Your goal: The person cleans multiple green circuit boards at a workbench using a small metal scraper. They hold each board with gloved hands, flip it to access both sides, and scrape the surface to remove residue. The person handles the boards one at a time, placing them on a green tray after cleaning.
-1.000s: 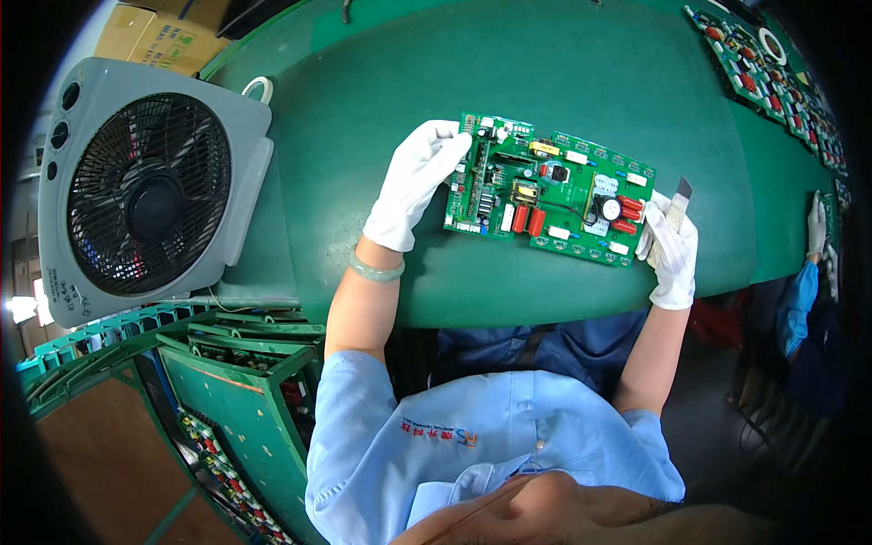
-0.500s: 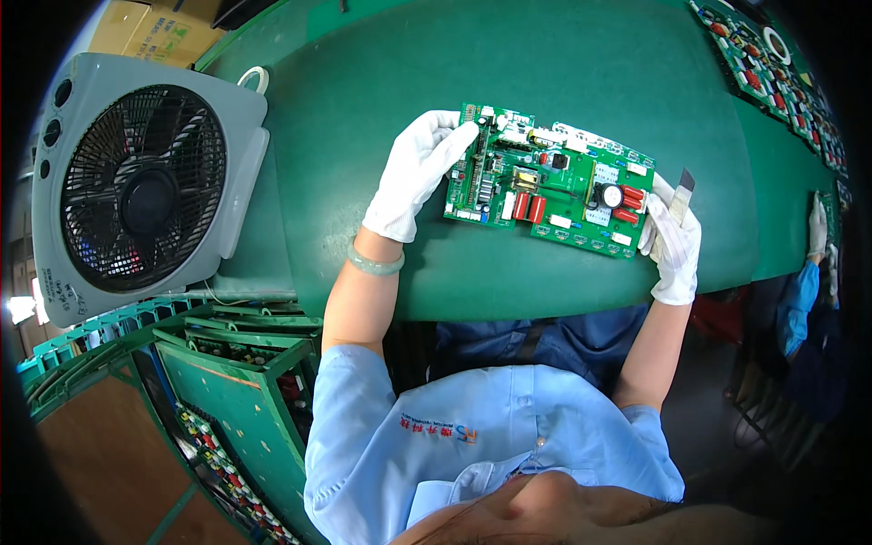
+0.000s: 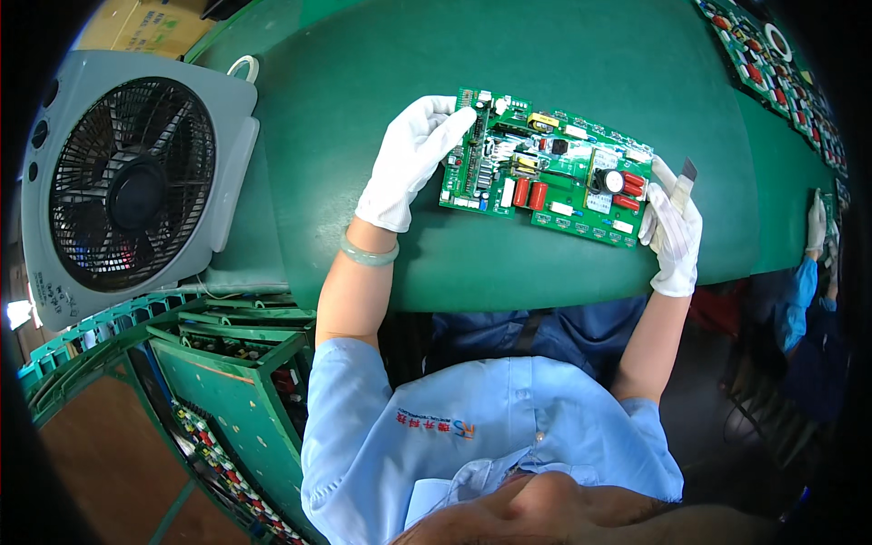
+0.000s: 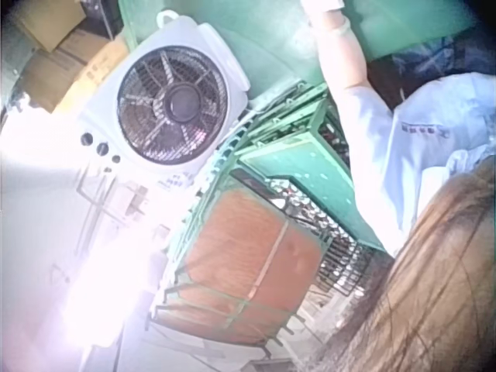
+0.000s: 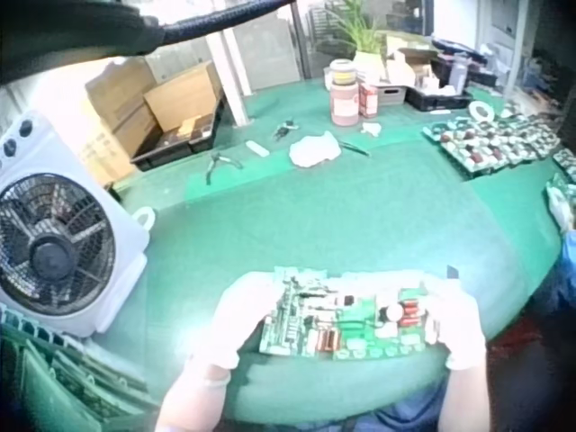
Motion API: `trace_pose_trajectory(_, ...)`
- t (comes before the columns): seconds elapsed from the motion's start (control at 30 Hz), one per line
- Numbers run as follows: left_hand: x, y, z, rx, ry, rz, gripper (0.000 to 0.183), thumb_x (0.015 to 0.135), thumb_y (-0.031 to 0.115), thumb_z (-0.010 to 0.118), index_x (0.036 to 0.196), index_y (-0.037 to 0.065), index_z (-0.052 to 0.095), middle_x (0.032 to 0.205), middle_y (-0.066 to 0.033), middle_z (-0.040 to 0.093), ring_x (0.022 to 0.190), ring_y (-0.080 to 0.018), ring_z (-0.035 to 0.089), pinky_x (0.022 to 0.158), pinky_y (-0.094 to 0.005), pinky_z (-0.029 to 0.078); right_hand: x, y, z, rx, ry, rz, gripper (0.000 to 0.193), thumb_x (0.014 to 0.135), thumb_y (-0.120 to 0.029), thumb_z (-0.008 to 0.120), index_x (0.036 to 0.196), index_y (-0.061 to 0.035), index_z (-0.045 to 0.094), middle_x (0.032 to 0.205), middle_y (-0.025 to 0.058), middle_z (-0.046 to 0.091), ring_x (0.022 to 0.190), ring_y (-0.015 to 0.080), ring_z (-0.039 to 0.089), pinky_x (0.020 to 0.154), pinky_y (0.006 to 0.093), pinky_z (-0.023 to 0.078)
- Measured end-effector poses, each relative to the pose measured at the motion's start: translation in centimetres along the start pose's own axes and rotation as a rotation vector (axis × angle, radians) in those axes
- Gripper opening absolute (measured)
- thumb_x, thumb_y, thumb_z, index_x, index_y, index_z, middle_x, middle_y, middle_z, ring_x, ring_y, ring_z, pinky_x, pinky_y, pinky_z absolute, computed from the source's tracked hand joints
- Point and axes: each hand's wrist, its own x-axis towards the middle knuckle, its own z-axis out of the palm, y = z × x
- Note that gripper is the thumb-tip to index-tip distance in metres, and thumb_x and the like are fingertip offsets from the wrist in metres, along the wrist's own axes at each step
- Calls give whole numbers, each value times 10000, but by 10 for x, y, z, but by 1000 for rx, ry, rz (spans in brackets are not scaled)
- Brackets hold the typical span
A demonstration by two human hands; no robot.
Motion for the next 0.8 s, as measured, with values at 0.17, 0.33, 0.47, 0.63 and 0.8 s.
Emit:
trace_pose_trajectory(0.17,2,-2,-4,157,4,-51,401,922,276,676,1168,-26,583,942,7,652,791,-20,562,668,-181,425,1,0,1,-2,5,10,459,955,-161,599,1332,84,507,725,32,635,492,47,505,425,189,381)
trace_pose_trajectory(0.33,7,-11,-6,353,3,-125,524,912,366,682,1216,-46,570,921,7,655,696,-15,525,569,-177,399,2,0,-3,-78,-44,12,472,957,-166,591,1329,107,496,753,42,641,489,42,491,429,188,363)
trace_pose_trajectory(0.47,6,-9,-7,405,-5,-115,572,916,379,673,1259,-59,543,931,-1,655,712,-24,535,574,-180,409,0,-3,0,-100,-26,21,486,954,-186,597,1329,108,499,659,3,599,476,35,471,428,190,343)
trace_pose_trajectory(0.63,5,-10,-6,406,17,-115,584,925,374,662,1275,-70,520,934,-8,643,763,-41,554,610,-189,429,0,-3,-5,-122,-30,60,450,948,-194,616,1318,53,545,663,17,585,501,59,502,474,203,390)
trace_pose_trajectory(0.8,3,-6,-3,465,73,-166,602,914,383,676,1283,-68,524,919,-23,630,777,-55,555,647,-213,454,0,-2,-4,-95,-30,56,440,941,-188,629,1302,53,558,668,23,595,496,58,508,475,198,396)
